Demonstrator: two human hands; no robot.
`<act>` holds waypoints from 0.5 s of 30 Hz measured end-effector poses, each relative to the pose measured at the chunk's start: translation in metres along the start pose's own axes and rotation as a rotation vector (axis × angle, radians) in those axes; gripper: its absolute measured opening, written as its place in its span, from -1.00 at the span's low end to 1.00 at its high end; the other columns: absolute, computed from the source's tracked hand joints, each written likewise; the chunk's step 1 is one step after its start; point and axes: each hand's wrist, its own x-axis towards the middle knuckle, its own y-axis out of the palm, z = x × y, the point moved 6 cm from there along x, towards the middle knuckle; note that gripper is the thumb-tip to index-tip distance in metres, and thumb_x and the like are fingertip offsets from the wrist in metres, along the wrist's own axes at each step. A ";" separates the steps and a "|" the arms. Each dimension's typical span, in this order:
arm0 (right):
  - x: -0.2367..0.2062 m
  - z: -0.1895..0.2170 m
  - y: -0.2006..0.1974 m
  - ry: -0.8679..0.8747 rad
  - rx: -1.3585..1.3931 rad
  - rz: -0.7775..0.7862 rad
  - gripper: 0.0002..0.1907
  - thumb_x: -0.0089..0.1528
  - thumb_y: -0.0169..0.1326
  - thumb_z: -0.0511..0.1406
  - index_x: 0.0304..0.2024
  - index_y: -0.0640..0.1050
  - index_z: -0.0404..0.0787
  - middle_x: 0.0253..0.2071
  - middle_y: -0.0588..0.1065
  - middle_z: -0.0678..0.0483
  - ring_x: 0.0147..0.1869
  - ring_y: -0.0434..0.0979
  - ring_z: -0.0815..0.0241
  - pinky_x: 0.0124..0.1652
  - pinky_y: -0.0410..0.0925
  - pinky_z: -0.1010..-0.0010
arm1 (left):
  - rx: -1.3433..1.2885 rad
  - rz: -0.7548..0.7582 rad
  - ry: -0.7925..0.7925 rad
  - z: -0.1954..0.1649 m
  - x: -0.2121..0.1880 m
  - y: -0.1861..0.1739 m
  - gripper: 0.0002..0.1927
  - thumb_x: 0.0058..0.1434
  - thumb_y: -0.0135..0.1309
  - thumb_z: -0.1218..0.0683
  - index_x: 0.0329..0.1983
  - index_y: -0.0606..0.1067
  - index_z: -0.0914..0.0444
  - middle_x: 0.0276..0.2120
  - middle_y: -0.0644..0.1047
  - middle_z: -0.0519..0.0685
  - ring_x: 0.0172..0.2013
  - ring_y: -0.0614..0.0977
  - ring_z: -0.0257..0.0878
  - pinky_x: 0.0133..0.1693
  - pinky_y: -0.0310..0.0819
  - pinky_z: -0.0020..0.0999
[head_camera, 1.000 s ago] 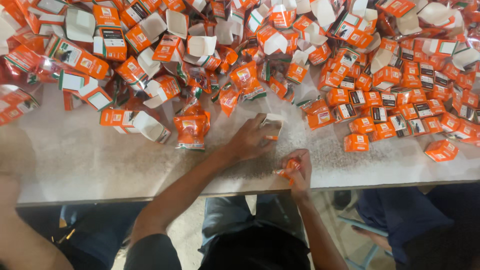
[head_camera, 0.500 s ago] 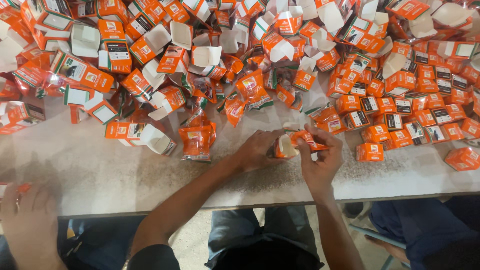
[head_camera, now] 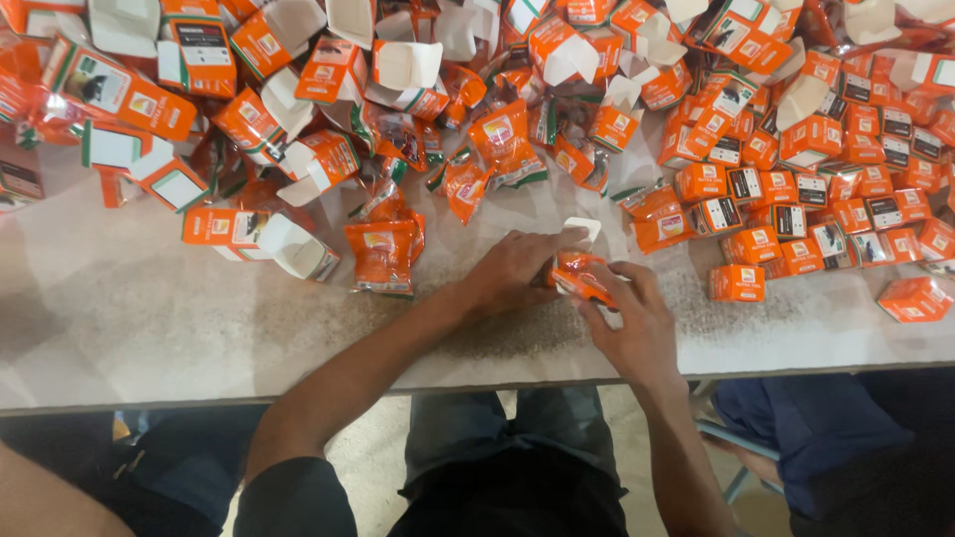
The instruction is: The person picks up small orange product boxes and plastic-wrapped items from a large pile on the table, places an item into a box, closes the box flaps, and sets the closed box back onto the pile, repeating this packing cycle throughout the clip.
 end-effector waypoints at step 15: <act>0.034 0.002 0.013 0.110 -0.036 0.227 -0.66 0.17 0.29 -0.29 0.00 0.58 -0.13 -0.17 0.57 0.05 -0.22 0.65 0.09 -0.29 0.46 0.25 | 0.053 -0.014 0.051 -0.008 -0.002 -0.004 -0.09 0.16 0.32 -0.05 0.52 0.14 0.09 0.06 0.57 -0.04 0.05 0.62 -0.10 0.06 0.39 -0.10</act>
